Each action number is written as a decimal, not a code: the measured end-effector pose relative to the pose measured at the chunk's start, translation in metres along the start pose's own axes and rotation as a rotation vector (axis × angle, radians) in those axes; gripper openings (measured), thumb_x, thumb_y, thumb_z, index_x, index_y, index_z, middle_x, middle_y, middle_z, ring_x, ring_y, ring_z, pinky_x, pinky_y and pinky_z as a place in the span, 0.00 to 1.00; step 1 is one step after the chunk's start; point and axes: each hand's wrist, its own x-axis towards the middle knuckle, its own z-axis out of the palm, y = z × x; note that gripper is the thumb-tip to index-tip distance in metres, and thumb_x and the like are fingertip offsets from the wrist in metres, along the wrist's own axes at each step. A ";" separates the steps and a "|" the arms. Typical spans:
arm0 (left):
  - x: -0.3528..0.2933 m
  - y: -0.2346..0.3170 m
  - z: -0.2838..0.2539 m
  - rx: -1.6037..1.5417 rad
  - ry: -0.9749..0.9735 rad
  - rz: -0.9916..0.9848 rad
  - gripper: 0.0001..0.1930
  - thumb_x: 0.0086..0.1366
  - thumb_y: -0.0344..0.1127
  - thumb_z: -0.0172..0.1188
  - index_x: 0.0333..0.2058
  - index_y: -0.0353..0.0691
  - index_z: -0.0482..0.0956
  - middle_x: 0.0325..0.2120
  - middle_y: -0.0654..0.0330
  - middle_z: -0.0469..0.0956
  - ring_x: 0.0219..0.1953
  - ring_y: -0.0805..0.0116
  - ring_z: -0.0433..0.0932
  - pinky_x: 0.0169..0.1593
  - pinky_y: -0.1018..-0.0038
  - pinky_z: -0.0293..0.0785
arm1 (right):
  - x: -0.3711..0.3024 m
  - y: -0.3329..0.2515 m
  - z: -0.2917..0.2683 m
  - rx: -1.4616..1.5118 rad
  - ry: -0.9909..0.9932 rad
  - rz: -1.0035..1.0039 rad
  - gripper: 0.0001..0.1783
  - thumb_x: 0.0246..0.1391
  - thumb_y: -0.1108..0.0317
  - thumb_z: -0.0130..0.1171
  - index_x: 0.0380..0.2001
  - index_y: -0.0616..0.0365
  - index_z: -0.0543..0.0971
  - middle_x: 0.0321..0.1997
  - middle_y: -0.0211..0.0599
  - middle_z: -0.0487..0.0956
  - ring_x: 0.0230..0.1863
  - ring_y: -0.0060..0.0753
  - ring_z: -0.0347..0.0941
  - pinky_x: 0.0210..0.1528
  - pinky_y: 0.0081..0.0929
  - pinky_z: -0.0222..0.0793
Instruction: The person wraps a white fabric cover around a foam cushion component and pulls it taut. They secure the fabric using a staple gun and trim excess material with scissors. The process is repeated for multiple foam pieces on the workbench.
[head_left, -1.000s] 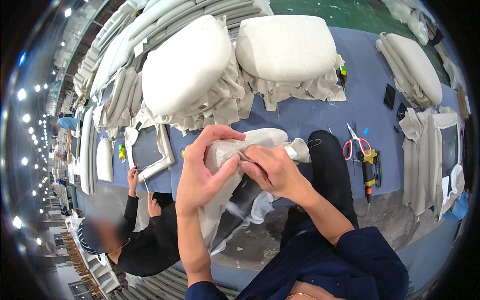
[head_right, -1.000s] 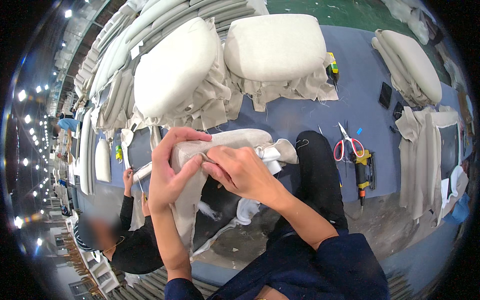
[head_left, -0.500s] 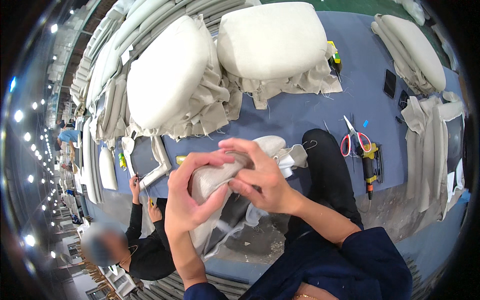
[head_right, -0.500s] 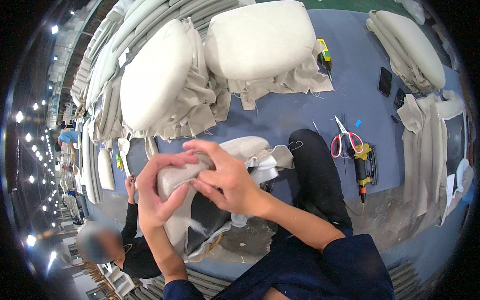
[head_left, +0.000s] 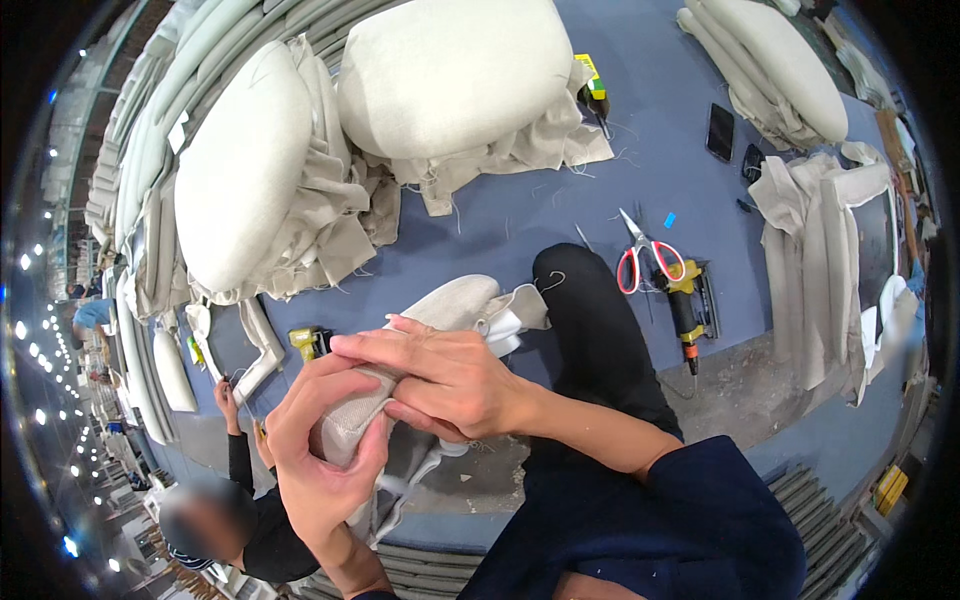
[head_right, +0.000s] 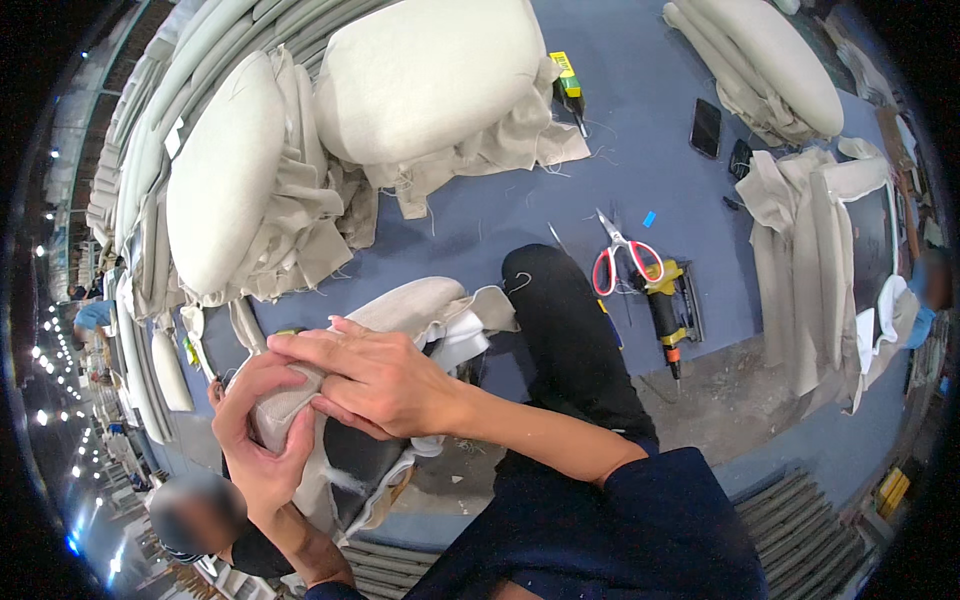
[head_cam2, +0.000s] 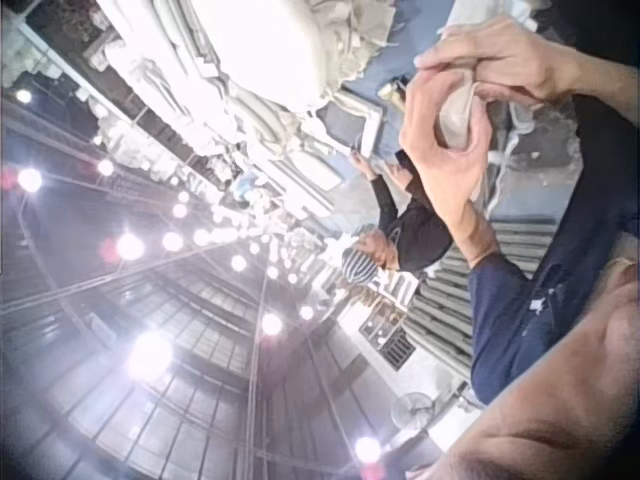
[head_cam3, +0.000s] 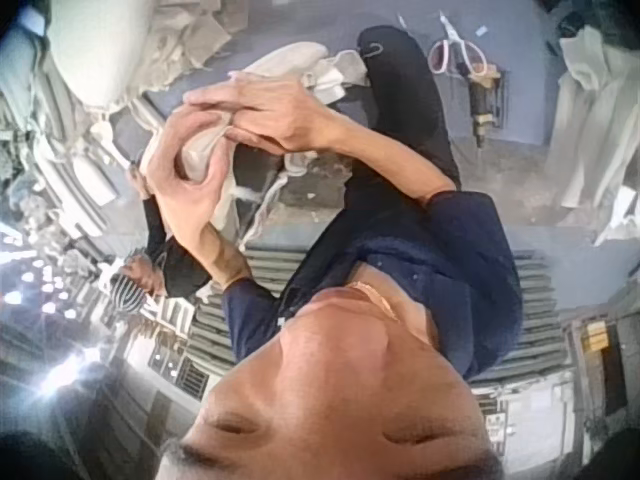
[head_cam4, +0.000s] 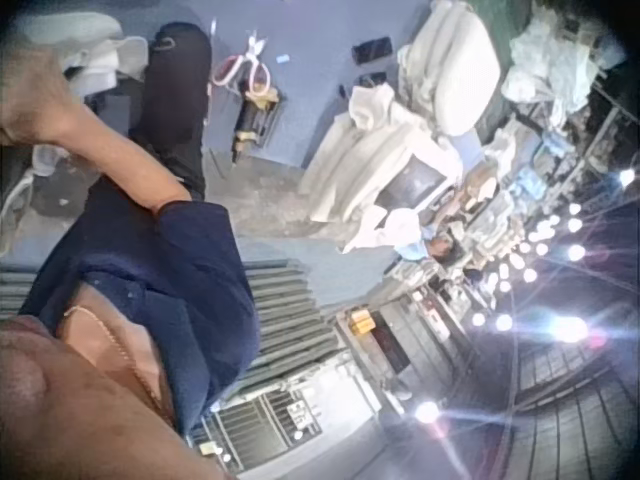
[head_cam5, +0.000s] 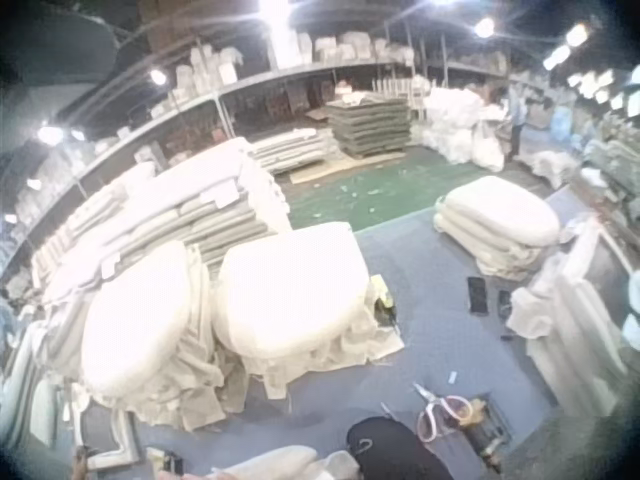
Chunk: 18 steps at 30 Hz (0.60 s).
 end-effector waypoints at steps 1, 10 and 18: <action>0.003 0.002 0.006 0.021 0.026 0.020 0.16 0.46 0.22 0.66 0.37 0.33 0.81 0.41 0.48 0.82 0.44 0.54 0.83 0.52 0.66 0.74 | 0.000 0.000 -0.003 -0.017 0.011 -0.010 0.17 0.50 0.69 0.66 0.16 0.62 0.70 0.63 0.52 0.75 0.50 0.47 0.82 0.56 0.52 0.77; 0.037 0.006 0.028 0.172 0.110 0.001 0.13 0.53 0.27 0.67 0.39 0.39 0.78 0.36 0.54 0.81 0.41 0.50 0.81 0.46 0.65 0.74 | -0.088 0.039 -0.145 -0.400 -0.030 0.801 0.10 0.60 0.71 0.60 0.44 0.62 0.77 0.40 0.44 0.84 0.39 0.35 0.83 0.42 0.29 0.75; 0.064 -0.027 0.031 0.258 0.125 0.112 0.15 0.54 0.36 0.66 0.40 0.42 0.77 0.35 0.52 0.80 0.40 0.47 0.80 0.41 0.54 0.75 | -0.349 0.106 -0.263 -1.097 -0.010 1.206 0.41 0.46 0.71 0.69 0.60 0.59 0.58 0.53 0.66 0.74 0.53 0.74 0.72 0.55 0.58 0.70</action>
